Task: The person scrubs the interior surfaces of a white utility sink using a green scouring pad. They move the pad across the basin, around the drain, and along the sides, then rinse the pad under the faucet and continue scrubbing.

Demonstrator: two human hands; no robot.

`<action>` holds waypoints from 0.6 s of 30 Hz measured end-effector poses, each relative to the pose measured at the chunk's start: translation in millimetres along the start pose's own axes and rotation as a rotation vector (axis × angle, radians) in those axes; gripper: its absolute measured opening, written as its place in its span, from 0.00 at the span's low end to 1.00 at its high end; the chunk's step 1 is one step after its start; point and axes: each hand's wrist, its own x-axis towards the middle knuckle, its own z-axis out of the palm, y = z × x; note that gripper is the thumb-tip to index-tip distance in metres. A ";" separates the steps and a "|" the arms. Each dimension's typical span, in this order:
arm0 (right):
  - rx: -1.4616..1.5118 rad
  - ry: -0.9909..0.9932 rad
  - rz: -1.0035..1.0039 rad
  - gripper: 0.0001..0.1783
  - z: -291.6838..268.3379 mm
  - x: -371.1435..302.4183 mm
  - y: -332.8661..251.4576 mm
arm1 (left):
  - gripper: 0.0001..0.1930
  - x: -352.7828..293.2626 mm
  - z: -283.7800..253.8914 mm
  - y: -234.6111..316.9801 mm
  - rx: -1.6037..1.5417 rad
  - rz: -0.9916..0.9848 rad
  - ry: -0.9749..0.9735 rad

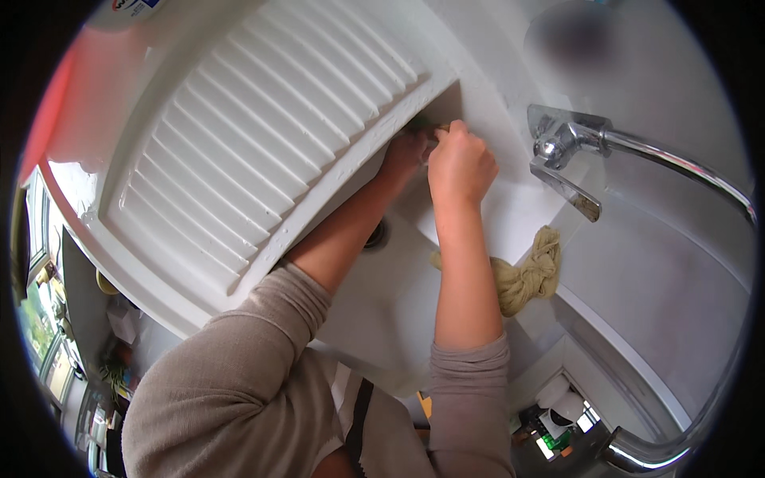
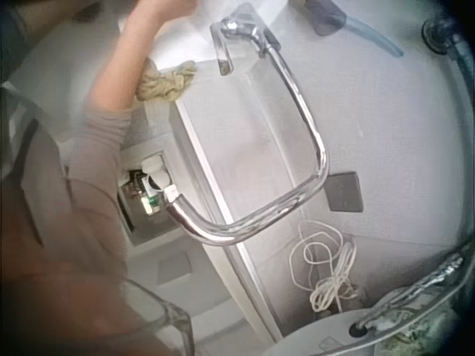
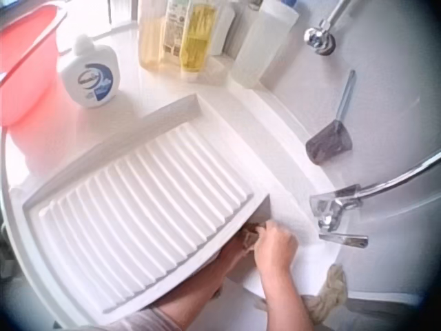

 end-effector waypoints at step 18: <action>-0.003 -0.003 0.080 0.12 4.6 -4.1 4.8 | 0.17 -3.8 4.2 -5.9 0.299 0.158 0.081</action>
